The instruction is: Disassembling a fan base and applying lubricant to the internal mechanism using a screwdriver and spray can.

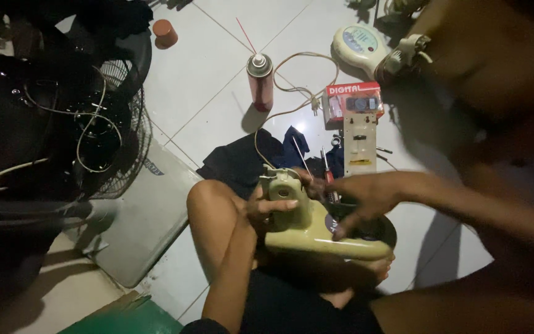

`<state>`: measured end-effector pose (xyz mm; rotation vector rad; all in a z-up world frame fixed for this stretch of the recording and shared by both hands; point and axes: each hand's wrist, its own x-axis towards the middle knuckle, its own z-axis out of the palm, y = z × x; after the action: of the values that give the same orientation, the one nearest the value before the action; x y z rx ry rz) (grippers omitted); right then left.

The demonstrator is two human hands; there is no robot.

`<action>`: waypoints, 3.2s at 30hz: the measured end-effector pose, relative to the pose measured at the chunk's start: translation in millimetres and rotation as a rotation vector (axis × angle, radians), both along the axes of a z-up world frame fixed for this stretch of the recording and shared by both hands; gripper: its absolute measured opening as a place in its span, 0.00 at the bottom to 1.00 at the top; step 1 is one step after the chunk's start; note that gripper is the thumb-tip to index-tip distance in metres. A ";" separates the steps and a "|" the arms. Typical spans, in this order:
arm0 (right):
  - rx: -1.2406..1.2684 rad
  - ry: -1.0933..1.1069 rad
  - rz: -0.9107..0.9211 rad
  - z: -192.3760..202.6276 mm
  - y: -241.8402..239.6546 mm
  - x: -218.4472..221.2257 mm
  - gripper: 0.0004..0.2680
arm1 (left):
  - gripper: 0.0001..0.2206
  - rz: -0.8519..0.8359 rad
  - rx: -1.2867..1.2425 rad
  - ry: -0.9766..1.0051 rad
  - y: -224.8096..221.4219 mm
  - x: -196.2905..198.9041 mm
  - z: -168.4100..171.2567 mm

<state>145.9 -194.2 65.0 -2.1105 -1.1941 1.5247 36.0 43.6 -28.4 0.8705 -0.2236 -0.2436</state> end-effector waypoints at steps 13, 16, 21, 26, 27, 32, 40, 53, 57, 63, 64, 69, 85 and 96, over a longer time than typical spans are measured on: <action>0.012 0.194 -0.469 -37.1 -30.0 -37.0 0.34 | 0.31 -0.305 0.081 -0.509 18.2 68.5 36.7; -0.010 0.236 -0.587 -16.8 -21.6 -41.5 0.30 | 0.41 -0.246 0.425 -0.285 30.2 56.4 41.2; 0.113 0.303 -0.834 -18.6 2.6 -43.5 0.25 | 0.26 0.220 0.598 -0.051 -15.7 45.6 2.8; 0.063 0.051 -0.849 -28.6 25.8 -62.5 0.28 | 0.19 0.942 0.446 0.452 -73.4 38.0 4.9; 0.059 0.050 -0.853 -27.9 18.4 -58.2 0.28 | 0.19 0.938 0.445 0.453 -71.6 36.6 12.1; 0.066 -0.173 -0.399 7.2 3.2 -35.9 0.27 | 0.12 0.992 0.468 0.220 -51.1 30.4 12.6; 0.114 -0.880 0.043 35.8 -1.3 0.5 0.20 | 0.39 1.268 0.312 0.231 -85.7 33.2 -7.5; -0.836 -0.460 -0.656 -288.9 16.9 57.6 0.16 | 0.33 1.454 0.345 0.199 -47.2 5.7 10.1; -0.170 -0.469 -0.393 -406.1 -31.2 59.4 0.16 | 0.36 1.448 0.407 0.254 -43.1 -2.4 -35.4; -0.070 -0.340 -0.465 -300.5 -43.8 43.9 0.23 | 0.35 1.402 0.393 0.280 -49.3 1.3 -21.5; 0.073 -0.333 -0.487 -282.0 -45.4 42.4 0.20 | 0.33 1.382 0.387 0.281 -50.0 0.7 -10.3; 0.347 -0.013 -0.663 -200.7 -48.3 50.6 0.30 | 0.45 1.349 0.433 0.379 -51.7 -0.5 -10.9; 0.257 -0.562 -0.147 40.5 -43.6 -42.3 0.19 | 0.29 1.211 0.554 0.137 -108.4 10.3 -16.2; 0.135 -0.638 -0.122 21.8 -40.3 -43.9 0.25 | 0.29 1.213 0.646 0.156 -106.3 4.2 -17.5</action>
<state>102.0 -234.5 86.8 -2.6017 -1.2702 0.7003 40.1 -62.7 -45.9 1.4648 0.5737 0.7926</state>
